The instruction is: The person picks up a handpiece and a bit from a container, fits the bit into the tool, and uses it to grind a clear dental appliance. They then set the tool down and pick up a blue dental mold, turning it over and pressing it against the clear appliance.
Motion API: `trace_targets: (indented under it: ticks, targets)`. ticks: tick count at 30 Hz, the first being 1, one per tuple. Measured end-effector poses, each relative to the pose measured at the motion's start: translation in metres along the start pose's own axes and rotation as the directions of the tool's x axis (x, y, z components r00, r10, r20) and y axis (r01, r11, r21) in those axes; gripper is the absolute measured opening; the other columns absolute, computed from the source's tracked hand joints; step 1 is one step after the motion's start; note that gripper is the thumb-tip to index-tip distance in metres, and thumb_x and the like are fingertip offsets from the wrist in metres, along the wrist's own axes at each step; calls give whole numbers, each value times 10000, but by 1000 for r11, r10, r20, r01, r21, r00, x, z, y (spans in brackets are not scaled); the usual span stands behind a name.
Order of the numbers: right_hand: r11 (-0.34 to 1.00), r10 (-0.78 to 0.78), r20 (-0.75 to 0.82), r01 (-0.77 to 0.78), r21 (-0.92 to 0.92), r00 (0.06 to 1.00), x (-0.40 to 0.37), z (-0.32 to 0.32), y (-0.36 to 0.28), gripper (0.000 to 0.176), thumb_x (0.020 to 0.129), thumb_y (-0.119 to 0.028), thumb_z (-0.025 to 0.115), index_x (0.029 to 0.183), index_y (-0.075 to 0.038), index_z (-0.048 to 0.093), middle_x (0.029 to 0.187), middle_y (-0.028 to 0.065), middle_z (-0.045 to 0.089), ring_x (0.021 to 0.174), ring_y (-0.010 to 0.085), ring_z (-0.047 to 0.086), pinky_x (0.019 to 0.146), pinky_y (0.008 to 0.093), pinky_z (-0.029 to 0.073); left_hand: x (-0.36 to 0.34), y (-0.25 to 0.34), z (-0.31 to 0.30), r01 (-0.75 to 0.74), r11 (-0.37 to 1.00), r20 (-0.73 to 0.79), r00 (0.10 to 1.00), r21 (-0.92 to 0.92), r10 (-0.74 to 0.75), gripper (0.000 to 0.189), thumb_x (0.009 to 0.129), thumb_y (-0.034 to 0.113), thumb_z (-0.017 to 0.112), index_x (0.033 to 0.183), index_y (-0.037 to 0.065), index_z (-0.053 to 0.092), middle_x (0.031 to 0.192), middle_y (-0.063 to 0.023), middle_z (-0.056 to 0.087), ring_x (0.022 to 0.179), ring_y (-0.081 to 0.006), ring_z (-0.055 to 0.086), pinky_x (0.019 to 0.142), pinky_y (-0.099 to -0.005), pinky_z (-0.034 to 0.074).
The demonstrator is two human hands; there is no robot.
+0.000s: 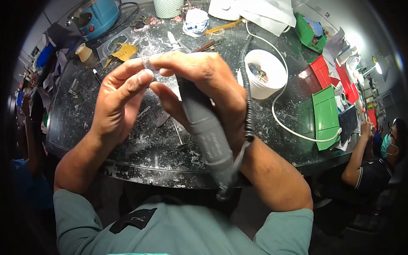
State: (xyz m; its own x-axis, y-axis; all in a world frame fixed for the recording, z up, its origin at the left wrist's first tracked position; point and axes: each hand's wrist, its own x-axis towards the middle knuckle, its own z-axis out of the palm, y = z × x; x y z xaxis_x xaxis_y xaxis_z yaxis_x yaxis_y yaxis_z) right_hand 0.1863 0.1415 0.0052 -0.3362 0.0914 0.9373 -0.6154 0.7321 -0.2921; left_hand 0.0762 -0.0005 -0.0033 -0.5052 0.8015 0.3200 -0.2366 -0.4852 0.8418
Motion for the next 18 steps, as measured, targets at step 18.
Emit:
trace_targets:
  ticks: [18]
  targets:
    - [856, 369, 237, -428, 290, 899, 18, -7, -26, 231, 812, -109, 564, 998, 22, 522, 983, 231, 667, 743, 134, 607, 694, 238, 482, -4, 16, 0, 0, 935, -32, 999, 356, 12, 280, 924, 273, 629, 980, 2, 669, 880, -34, 641, 868, -95, 541, 846, -252, 385]
